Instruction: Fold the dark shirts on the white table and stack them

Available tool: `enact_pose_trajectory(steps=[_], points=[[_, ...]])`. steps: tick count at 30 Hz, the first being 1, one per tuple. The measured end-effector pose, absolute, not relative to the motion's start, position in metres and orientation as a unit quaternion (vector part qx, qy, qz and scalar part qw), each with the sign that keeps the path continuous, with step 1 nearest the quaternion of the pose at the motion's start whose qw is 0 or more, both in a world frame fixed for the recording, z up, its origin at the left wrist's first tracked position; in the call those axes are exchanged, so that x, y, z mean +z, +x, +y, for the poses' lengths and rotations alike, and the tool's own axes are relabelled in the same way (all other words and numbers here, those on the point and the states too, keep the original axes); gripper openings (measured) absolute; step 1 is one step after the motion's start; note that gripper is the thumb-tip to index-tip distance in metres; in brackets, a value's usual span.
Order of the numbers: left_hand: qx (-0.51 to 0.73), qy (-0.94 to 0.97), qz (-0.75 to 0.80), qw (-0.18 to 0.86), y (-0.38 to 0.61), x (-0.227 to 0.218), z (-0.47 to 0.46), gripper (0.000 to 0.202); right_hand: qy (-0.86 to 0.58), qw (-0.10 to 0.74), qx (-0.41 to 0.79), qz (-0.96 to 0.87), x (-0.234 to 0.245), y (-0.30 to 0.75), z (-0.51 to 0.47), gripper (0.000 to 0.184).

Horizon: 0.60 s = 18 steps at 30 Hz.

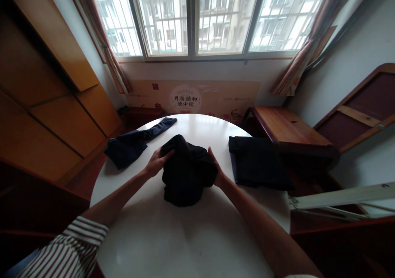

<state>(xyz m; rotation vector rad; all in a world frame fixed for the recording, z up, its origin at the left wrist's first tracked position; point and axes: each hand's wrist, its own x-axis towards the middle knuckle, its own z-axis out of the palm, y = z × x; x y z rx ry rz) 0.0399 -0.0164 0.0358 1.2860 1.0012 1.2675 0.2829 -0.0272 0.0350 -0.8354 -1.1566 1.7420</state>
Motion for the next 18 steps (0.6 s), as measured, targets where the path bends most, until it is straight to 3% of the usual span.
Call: enact_pose_trajectory(steps=[2,5,9,11,14,18], points=[[0.553,0.504,0.358,0.559,0.038,0.042,-0.018,0.051,-0.316,0.396,0.729,-0.46,0.039,0.283,-0.032,0.057],[0.51,0.558,0.269,0.597,0.036,0.048,-0.027,0.065,-0.344,0.417,0.698,-0.469,0.038,0.281,-0.034,0.056],[0.367,0.737,0.302,0.481,0.038,0.045,-0.043,0.113,-0.398,0.463,0.686,-0.396,0.029,0.276,-0.03,0.038],[0.326,0.79,0.333,0.398,0.041,0.04,-0.047,0.119,-0.417,0.48,0.685,-0.355,0.026,0.275,-0.028,0.034],[0.318,0.808,0.359,0.342,0.045,0.034,-0.044,0.08,-0.418,0.484,0.694,-0.33,0.026,0.274,-0.025,0.031],[0.377,0.742,0.389,0.396,0.038,0.039,-0.029,0.033,-0.395,0.482,0.699,-0.351,0.031,0.279,-0.019,0.03]])
